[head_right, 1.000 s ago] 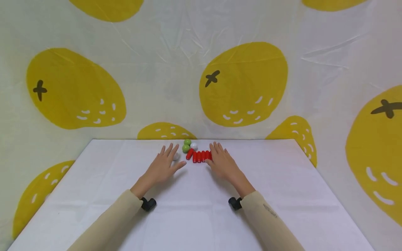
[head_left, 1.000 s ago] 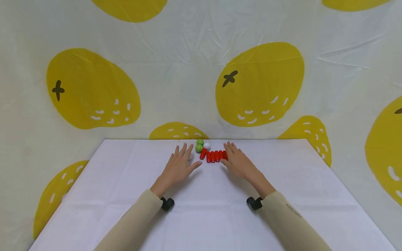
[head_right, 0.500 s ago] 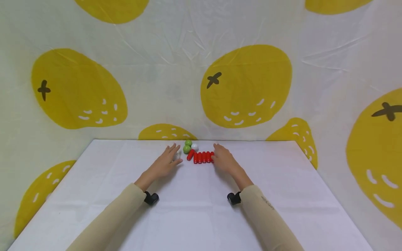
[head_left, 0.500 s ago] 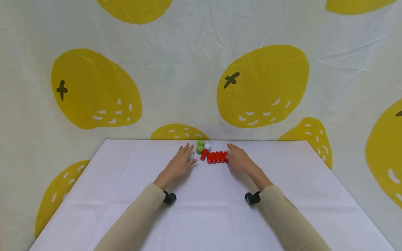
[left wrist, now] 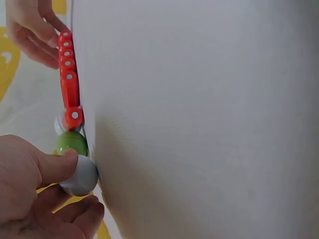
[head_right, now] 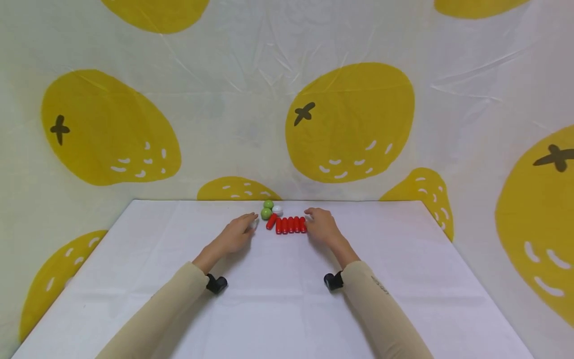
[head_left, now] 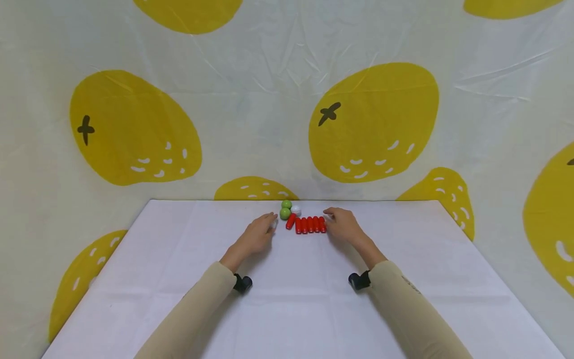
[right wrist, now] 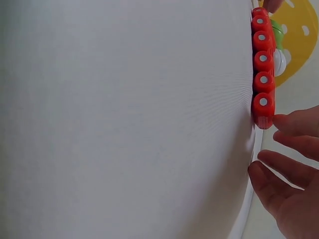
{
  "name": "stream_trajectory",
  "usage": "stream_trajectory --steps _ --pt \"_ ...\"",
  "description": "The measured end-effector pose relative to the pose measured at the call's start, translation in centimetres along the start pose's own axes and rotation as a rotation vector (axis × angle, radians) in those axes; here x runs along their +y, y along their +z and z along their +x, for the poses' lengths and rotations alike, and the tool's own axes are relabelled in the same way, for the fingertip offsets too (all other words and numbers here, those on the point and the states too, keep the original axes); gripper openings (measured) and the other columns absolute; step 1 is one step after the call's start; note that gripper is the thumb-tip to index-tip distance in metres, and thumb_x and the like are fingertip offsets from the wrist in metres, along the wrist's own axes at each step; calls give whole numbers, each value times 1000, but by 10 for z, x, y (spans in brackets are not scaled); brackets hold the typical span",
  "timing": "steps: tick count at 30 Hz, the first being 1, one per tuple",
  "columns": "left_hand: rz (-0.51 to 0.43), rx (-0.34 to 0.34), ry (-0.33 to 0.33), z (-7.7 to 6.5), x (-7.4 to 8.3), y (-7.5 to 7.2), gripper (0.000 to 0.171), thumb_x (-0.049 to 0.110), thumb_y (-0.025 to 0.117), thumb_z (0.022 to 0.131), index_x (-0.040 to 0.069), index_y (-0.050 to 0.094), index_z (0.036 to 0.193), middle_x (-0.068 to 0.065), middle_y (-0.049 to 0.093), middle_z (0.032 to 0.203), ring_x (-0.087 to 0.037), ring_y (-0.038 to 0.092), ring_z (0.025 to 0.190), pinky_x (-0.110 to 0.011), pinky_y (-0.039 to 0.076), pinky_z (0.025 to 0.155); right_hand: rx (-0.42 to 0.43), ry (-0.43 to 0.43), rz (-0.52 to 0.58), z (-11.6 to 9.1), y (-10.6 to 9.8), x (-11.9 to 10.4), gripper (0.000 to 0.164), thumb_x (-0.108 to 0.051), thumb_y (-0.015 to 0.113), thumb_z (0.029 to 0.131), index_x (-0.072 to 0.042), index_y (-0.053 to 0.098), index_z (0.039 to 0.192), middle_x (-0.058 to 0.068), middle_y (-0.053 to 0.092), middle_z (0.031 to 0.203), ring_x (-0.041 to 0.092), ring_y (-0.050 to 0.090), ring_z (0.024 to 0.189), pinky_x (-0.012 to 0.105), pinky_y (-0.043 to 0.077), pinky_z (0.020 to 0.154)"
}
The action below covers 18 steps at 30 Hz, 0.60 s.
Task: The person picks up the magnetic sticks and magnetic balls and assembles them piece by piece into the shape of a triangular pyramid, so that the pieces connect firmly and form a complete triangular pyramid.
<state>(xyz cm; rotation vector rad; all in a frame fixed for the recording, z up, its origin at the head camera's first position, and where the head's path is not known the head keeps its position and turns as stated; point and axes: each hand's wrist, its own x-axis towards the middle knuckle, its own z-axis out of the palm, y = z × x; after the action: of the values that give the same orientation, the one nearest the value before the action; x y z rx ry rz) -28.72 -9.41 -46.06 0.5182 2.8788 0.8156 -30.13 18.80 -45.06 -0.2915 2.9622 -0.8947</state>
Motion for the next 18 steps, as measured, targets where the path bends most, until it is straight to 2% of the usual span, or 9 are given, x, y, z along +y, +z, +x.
stream_trajectory --steps 6,13,18 --pt "-15 -4 -7 1 -1 0 50 5 54 104 4 47 153 -18 45 160 -36 41 151 -52 34 124 8 15 61 0 1 1 39 -15 58 100 -1 62 137 21 65 137 39 60 126 54 51 108" --pt "-9 20 5 0 -1 -1 48 0 53 101 0 51 148 -19 55 152 -37 49 144 -51 39 120 4 25 67 4 3 5 37 -13 62 98 -3 66 133 19 69 128 35 65 115 47 58 99" --pt "-22 30 -10 -1 0 -1 47 -1 53 100 1 53 148 -18 55 152 -36 49 144 -51 39 121 -15 44 82 5 4 3 38 -13 65 95 -5 67 131 18 70 123 34 66 112 44 60 93"
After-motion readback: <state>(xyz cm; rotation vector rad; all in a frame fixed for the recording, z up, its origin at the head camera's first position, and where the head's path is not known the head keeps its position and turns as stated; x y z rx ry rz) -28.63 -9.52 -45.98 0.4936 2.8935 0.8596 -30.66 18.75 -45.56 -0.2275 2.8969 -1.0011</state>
